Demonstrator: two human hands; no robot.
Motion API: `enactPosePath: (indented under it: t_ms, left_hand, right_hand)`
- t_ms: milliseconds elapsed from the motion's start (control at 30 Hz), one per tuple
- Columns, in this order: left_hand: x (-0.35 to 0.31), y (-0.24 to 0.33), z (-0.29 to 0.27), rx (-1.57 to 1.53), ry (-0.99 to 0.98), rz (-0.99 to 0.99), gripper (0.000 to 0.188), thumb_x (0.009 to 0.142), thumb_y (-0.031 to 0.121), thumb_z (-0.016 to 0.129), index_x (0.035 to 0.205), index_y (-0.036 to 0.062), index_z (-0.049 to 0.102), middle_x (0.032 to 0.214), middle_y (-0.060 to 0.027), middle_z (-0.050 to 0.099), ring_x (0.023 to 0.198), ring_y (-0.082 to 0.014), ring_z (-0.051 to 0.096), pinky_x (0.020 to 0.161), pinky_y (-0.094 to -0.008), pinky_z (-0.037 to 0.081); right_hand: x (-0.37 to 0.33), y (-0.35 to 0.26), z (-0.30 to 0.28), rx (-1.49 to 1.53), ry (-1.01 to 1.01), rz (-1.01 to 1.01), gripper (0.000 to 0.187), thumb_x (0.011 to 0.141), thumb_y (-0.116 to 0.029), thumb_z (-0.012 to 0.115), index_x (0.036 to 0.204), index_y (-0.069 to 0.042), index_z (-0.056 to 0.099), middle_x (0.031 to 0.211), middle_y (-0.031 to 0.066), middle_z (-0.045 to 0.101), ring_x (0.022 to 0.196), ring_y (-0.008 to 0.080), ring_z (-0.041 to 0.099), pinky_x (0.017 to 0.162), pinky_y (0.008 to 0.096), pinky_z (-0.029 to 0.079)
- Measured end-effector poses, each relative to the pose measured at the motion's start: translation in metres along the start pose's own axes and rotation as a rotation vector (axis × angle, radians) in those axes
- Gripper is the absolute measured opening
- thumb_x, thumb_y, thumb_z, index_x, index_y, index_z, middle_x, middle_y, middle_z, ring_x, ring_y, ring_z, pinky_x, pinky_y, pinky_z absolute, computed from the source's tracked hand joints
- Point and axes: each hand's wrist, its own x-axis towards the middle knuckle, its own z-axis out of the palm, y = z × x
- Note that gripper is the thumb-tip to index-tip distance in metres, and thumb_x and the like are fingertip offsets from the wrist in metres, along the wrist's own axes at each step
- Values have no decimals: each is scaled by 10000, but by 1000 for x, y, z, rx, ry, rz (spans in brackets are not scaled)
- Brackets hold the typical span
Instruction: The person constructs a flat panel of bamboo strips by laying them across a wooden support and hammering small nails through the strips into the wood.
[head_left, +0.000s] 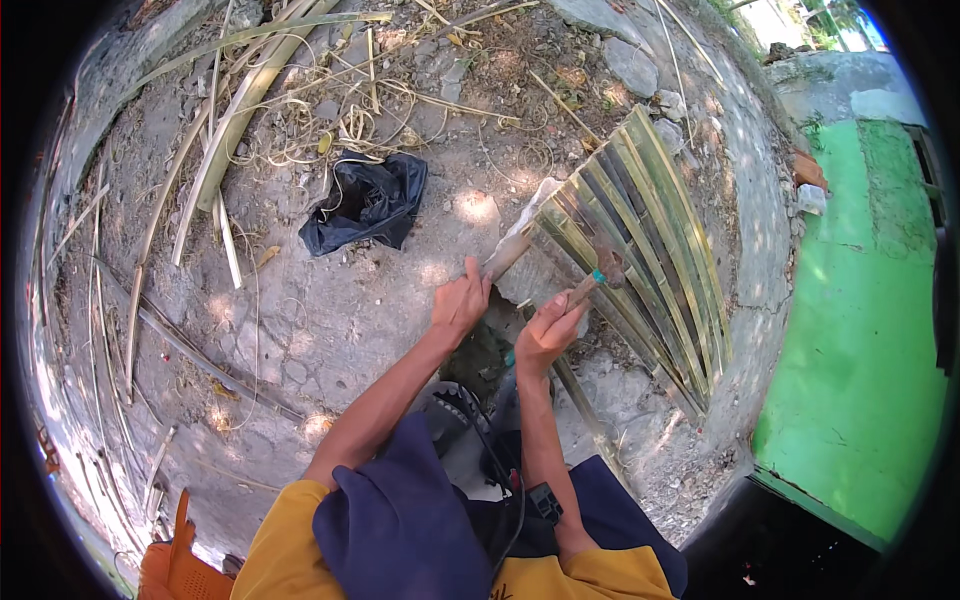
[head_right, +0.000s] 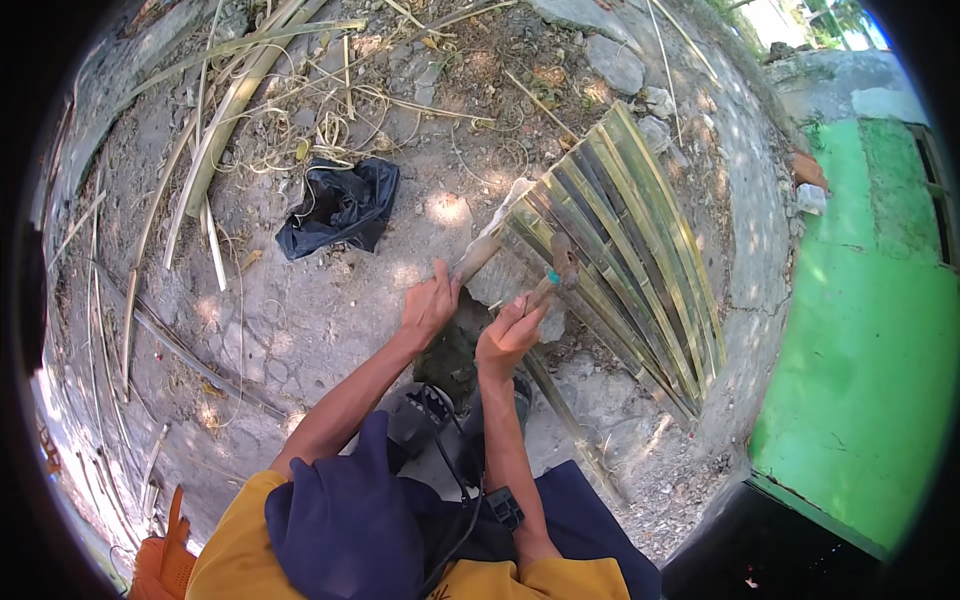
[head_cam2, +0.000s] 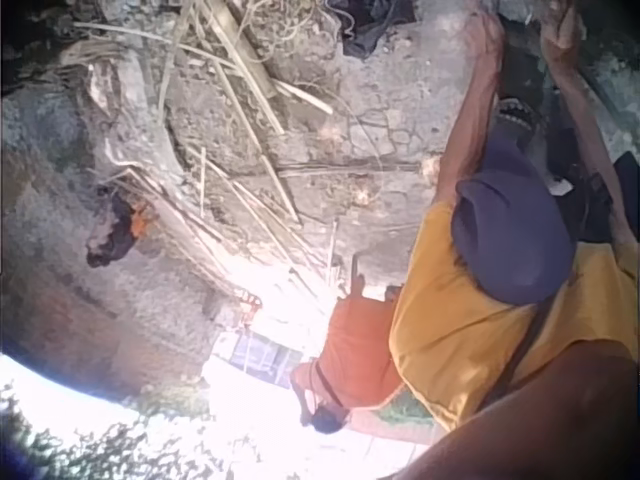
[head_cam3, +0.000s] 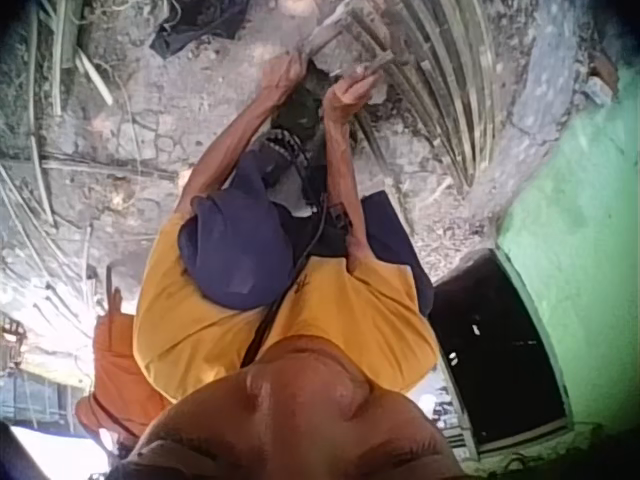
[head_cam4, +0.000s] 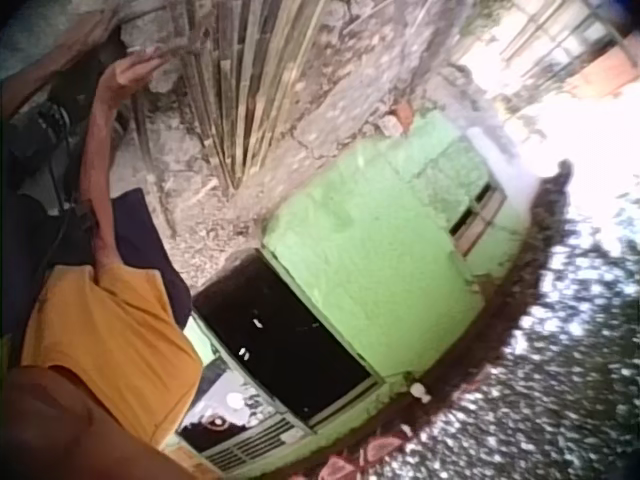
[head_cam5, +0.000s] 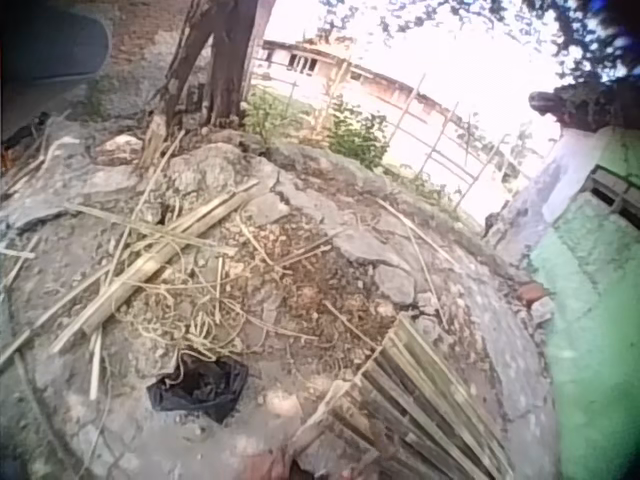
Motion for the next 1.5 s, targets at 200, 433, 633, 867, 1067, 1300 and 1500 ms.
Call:
enactPosePath:
  t_ms: [200, 433, 633, 867, 1067, 1300, 1500]
  left_hand:
    - [-6, 2, 0, -9, -58, -19, 398, 1096, 425, 437, 1132, 28, 441, 707, -253, 702, 651, -475, 695, 597, -588, 542]
    - [2, 8, -1, -21, -44, -2, 380, 1100, 418, 423, 1132, 40, 439, 712, -255, 703, 658, -484, 694, 619, -589, 546]
    - [-4, 6, -7, -15, -53, -28, 376, 1099, 418, 425, 1136, 44, 440, 718, -255, 706, 671, -486, 697, 637, -599, 545]
    - [1, -1, -3, -16, -55, -27, 378, 1098, 414, 426, 1137, 39, 437, 722, -262, 704, 670, -492, 693, 646, -600, 544]
    - [0, -1, -2, -31, -44, -1, 381, 1100, 411, 436, 1130, 31, 438, 714, -267, 693, 680, -496, 689, 633, -594, 539]
    - [1, 3, -7, -5, -50, -12, 392, 1102, 418, 429, 1115, 26, 446, 719, -272, 692, 679, -495, 688, 627, -587, 540]
    - [3, 3, -5, -1, -39, -7, 392, 1100, 414, 440, 1130, 23, 457, 703, -263, 688, 673, -494, 687, 630, -582, 542]
  right_hand:
    - [-1, 46, 15, -294, -108, -71, 317, 1102, -234, 475, 1147, 73, 541, 777, 292, 627, 730, 495, 634, 657, 559, 447]
    - [-3, 57, 14, -311, -89, -170, 332, 1110, -261, 468, 1070, 56, 555, 715, 218, 608, 641, 418, 617, 603, 518, 441]
    - [-6, 20, 2, -106, 20, -36, 278, 1106, -221, 467, 1108, 46, 543, 719, 223, 594, 641, 395, 629, 612, 510, 455]
    - [2, 32, 11, -342, -165, -52, 235, 1088, -165, 489, 1168, 54, 523, 795, 351, 626, 781, 573, 615, 653, 623, 423]
    - [-8, 48, 16, -309, -174, -86, 272, 1100, -211, 476, 1131, 55, 522, 777, 316, 620, 761, 559, 612, 645, 596, 427]
    - [-6, 13, 8, -56, 73, -35, 314, 1097, -224, 485, 1167, 80, 514, 739, 316, 605, 732, 556, 613, 629, 577, 435]
    - [-8, 43, 13, -198, -97, -56, 317, 1096, -225, 488, 1072, 87, 545, 752, 316, 612, 756, 535, 634, 644, 573, 429]
